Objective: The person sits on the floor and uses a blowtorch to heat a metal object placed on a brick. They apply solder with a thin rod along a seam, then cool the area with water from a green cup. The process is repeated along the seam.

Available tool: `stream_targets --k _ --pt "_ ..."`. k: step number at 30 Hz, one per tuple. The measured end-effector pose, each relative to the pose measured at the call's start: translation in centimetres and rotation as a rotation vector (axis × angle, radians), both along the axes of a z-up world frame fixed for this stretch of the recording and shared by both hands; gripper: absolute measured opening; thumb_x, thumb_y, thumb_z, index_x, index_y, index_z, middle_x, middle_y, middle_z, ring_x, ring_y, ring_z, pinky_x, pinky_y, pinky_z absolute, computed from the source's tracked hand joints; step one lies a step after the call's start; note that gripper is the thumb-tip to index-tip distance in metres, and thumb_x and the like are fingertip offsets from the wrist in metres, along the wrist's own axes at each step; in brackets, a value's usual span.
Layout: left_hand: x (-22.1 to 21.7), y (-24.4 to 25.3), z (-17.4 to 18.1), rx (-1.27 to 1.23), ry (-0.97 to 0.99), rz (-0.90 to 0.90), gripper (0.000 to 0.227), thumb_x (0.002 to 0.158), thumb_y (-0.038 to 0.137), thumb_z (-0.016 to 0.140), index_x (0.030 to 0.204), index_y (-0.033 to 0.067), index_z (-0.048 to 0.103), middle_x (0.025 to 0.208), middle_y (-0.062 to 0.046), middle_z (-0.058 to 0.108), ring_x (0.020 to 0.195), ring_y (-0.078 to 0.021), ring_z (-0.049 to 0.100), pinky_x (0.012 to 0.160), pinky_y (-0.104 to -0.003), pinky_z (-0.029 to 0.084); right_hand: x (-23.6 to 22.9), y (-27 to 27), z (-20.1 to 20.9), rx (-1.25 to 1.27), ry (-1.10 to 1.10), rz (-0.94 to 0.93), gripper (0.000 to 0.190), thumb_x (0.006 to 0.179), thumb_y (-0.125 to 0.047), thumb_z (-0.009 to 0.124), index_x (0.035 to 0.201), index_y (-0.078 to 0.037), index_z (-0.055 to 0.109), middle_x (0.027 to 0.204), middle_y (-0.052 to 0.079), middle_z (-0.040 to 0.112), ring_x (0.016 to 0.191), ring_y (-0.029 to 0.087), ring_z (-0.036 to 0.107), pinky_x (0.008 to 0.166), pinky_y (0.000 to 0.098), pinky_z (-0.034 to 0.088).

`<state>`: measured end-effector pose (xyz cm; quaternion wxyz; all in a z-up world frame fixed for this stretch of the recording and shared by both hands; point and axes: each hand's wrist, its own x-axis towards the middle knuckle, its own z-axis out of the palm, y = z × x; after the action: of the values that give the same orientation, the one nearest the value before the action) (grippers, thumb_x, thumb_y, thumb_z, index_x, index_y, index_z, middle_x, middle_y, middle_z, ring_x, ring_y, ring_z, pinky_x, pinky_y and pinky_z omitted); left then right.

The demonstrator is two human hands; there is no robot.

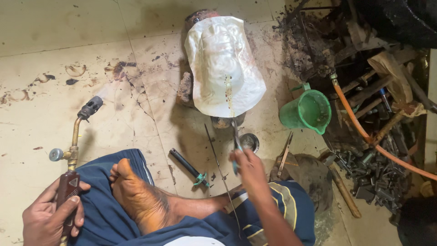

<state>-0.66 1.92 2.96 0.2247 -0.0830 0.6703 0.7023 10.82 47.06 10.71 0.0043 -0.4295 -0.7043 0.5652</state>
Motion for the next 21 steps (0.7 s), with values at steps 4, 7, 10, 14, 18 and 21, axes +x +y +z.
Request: stream_targets --k 4,7,10,14,18,21 --pt "-0.7 -0.3 0.2 -0.004 -0.073 -0.053 0.033 0.099 -0.004 0.060 0.131 -0.0139 0.064 0.061 -0.019 0.061 0.041 -0.0161 0.052 0.035 -0.028 0.041 7.2 7.9 -2.0 0.127 -0.128 -0.054 0.030 0.096 -0.024 0.053 0.097 0.000 0.070 0.090 0.014 0.075 0.077 0.026 0.078 0.069 0.0449 0.064" --pt "-1.0 -0.2 1.1 0.040 -0.105 -0.091 0.030 0.101 0.001 0.060 0.128 -0.0109 0.066 0.059 -0.016 0.059 0.042 -0.0149 0.051 0.035 -0.027 0.040 9.9 15.8 -6.2 0.749 -0.354 0.246 0.036 0.095 -0.033 0.062 0.103 0.001 0.072 0.091 0.025 0.073 0.086 0.043 0.071 0.076 0.0511 0.055" --pt "-1.0 0.7 3.0 -0.055 -0.162 -0.080 0.027 0.098 0.002 0.060 0.123 -0.0080 0.066 0.060 -0.014 0.057 0.042 -0.0146 0.048 0.037 -0.028 0.037 10.0 20.6 -10.5 0.821 -0.530 0.428 0.041 0.096 -0.039 0.063 0.104 0.000 0.073 0.097 0.029 0.070 0.094 0.049 0.066 0.079 0.0554 0.054" --pt "-0.6 2.3 4.9 -0.072 -0.127 -0.047 0.025 0.099 0.004 0.061 0.120 -0.0056 0.066 0.061 -0.012 0.056 0.042 -0.0138 0.045 0.039 -0.026 0.034 7.1 21.2 -11.3 0.944 -0.675 0.483 0.049 0.090 -0.045 0.076 0.107 0.001 0.074 0.111 0.033 0.064 0.102 0.047 0.065 0.090 0.0512 0.054" --pt "-0.1 0.8 2.9 -0.121 -0.055 -0.047 0.022 0.102 0.005 0.060 0.120 -0.0054 0.065 0.063 -0.012 0.056 0.043 -0.0134 0.047 0.039 -0.025 0.037 6.2 19.0 -8.6 0.976 -0.482 0.394 0.040 0.082 -0.033 0.079 0.111 -0.006 0.077 0.108 0.029 0.067 0.103 0.046 0.064 0.090 0.0521 0.053" --pt "-0.4 -1.1 -1.9 -0.086 -0.114 -0.111 0.021 0.107 0.009 0.055 0.124 -0.0020 0.061 0.059 -0.012 0.057 0.037 -0.0144 0.049 0.032 -0.026 0.038 9.5 21.2 -5.5 0.976 -0.295 0.191 0.030 0.087 -0.026 0.073 0.108 -0.005 0.078 0.104 0.024 0.074 0.101 0.040 0.071 0.092 0.0500 0.056"
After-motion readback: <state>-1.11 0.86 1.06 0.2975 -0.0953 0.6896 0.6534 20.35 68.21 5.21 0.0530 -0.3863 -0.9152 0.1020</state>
